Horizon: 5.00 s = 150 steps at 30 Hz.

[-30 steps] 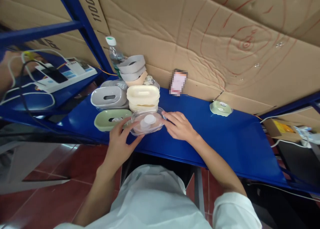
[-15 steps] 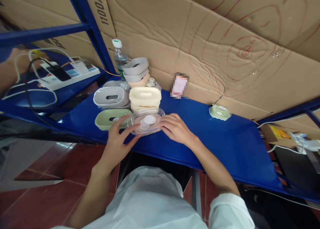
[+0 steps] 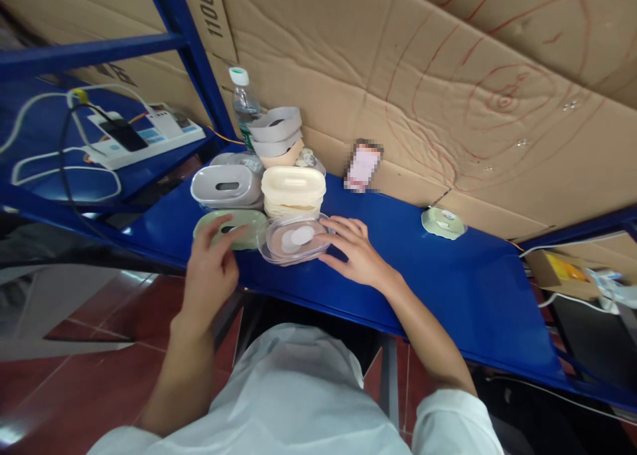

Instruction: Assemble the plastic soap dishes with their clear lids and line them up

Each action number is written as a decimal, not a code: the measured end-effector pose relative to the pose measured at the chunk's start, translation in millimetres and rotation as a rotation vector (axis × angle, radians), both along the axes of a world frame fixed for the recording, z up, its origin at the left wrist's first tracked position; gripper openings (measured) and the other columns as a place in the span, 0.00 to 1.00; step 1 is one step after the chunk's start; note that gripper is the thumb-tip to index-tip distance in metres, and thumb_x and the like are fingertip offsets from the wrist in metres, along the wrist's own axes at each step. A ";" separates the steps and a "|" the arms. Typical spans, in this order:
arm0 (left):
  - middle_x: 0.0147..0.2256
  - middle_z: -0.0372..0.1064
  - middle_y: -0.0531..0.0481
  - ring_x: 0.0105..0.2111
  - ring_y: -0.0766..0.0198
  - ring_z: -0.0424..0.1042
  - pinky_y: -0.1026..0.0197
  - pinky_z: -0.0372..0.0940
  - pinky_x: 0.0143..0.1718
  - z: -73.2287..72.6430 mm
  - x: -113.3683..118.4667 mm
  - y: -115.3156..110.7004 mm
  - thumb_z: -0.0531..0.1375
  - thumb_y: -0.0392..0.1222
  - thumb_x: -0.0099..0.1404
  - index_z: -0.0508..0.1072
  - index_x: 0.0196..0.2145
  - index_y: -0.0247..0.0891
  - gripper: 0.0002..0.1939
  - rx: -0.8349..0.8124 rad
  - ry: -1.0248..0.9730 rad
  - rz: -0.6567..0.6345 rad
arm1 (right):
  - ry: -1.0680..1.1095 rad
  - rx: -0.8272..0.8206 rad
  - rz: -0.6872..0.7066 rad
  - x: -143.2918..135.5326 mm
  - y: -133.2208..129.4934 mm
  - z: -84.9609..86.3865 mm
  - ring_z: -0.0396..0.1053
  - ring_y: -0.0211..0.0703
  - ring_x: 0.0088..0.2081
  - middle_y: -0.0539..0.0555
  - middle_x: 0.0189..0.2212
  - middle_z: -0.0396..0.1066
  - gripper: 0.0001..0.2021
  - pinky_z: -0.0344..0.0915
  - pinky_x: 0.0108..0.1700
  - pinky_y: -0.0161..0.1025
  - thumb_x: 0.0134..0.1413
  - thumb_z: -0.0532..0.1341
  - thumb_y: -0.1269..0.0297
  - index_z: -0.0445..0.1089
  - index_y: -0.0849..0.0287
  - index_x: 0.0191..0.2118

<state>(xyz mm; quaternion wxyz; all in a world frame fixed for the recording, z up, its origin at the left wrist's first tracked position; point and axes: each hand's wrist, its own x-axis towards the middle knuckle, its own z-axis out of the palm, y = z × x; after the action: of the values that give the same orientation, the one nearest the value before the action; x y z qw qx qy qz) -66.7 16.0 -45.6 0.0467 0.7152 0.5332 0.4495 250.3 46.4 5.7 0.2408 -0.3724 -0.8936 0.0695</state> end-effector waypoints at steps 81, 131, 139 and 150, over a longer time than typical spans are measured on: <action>0.71 0.59 0.36 0.69 0.44 0.65 0.39 0.70 0.66 -29.5 152.3 -26.9 0.59 0.42 0.77 0.74 0.59 0.42 0.15 -0.093 0.211 -0.638 | 0.066 -0.032 -0.643 97.4 -140.9 -52.1 0.61 0.61 0.73 0.60 0.76 0.57 0.24 0.65 0.69 0.62 0.74 0.61 0.54 0.66 0.46 0.71; 0.70 0.63 0.43 0.70 0.51 0.66 0.45 0.64 0.70 -34.4 113.6 -16.0 0.67 0.48 0.72 0.61 0.71 0.53 0.35 -0.392 -0.039 -0.683 | 0.312 -0.156 -0.559 40.9 -96.4 -52.7 0.71 0.54 0.65 0.59 0.62 0.75 0.18 0.68 0.67 0.56 0.77 0.56 0.54 0.74 0.49 0.64; 0.67 0.67 0.43 0.66 0.51 0.70 0.45 0.67 0.68 -35.9 113.9 -12.8 0.69 0.50 0.70 0.63 0.69 0.50 0.34 -0.430 -0.106 -0.691 | -0.114 -0.089 -0.366 40.8 -94.8 -37.9 0.63 0.65 0.69 0.63 0.71 0.65 0.38 0.65 0.65 0.63 0.68 0.63 0.39 0.59 0.50 0.76; 0.70 0.63 0.43 0.69 0.51 0.65 0.46 0.64 0.70 -35.4 115.0 -16.7 0.66 0.52 0.72 0.59 0.71 0.49 0.35 -0.474 -0.043 -0.677 | -0.231 -0.051 -0.364 37.2 -91.4 -34.3 0.64 0.66 0.67 0.62 0.71 0.66 0.37 0.63 0.65 0.62 0.67 0.63 0.37 0.63 0.49 0.74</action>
<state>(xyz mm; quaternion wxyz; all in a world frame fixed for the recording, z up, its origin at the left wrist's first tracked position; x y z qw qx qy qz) 48.3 -0.7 -81.0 0.3665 0.8100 0.3557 0.2883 287.5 -44.9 -28.6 0.1360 -0.5391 -0.8312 0.0045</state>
